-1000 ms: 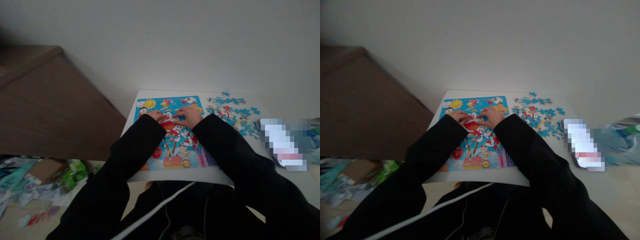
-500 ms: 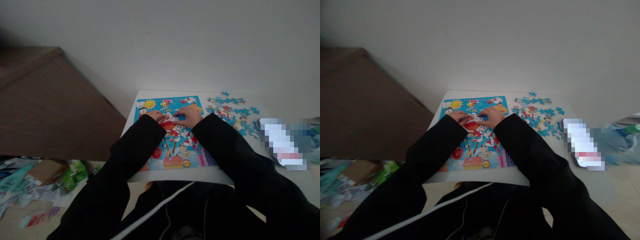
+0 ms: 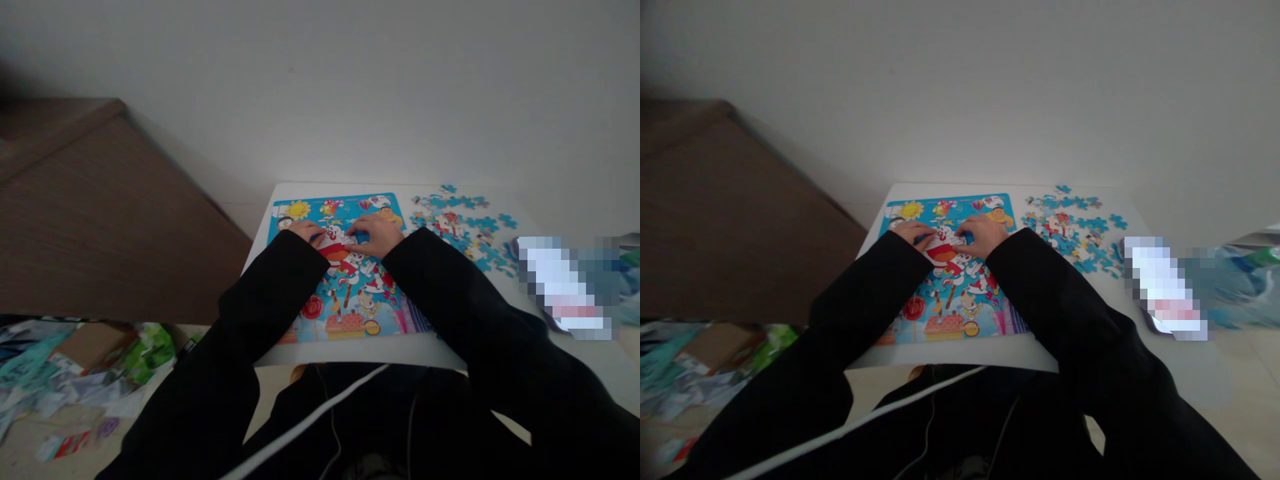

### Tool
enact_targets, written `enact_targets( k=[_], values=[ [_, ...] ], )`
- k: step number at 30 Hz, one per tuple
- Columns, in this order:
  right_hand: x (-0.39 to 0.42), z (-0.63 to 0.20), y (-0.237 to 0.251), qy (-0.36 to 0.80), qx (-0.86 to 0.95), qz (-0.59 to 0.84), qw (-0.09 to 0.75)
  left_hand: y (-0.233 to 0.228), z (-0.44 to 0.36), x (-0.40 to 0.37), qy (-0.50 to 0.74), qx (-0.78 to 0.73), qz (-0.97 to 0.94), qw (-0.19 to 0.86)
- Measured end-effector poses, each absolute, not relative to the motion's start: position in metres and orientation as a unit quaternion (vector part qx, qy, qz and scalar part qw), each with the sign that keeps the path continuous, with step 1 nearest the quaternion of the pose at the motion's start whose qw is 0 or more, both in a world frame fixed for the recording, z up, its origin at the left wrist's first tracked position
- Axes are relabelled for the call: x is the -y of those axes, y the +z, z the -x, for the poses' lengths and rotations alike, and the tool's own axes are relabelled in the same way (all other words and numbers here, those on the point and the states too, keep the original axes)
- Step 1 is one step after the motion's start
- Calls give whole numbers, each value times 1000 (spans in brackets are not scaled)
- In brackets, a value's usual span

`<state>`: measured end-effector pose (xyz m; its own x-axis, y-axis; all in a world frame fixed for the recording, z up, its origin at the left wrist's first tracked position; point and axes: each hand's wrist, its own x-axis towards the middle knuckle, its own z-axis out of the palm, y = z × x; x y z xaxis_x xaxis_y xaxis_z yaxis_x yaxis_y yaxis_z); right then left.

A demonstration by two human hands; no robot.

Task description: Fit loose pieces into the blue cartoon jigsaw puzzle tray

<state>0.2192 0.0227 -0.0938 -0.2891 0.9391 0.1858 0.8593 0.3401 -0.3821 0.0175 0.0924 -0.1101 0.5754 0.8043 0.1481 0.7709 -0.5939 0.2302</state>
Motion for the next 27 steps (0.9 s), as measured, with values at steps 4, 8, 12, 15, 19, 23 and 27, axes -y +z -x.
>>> enact_targets(
  k=[4,8,12,15,19,23,27],
  values=[
    [-23,-218,-88,92,806,563,161,-119,-15,-97,139,-434,-887,67],
    [-15,-212,-77,81,826,550,94,-128,-8,-100,197,-398,-895,50],
    [10,-208,-68,58,847,528,36,-128,-1,-99,224,-365,-902,47],
    [35,-218,-60,44,856,515,14,-122,2,-96,217,-350,-910,37],
    [55,-269,-53,70,828,556,20,-115,2,-91,216,-343,-913,34],
    [58,-349,-64,75,757,648,31,-109,-1,-86,215,-340,-915,37],
    [62,-399,-84,41,668,743,-7,-109,-4,-81,243,-339,-908,42]
  ],
)
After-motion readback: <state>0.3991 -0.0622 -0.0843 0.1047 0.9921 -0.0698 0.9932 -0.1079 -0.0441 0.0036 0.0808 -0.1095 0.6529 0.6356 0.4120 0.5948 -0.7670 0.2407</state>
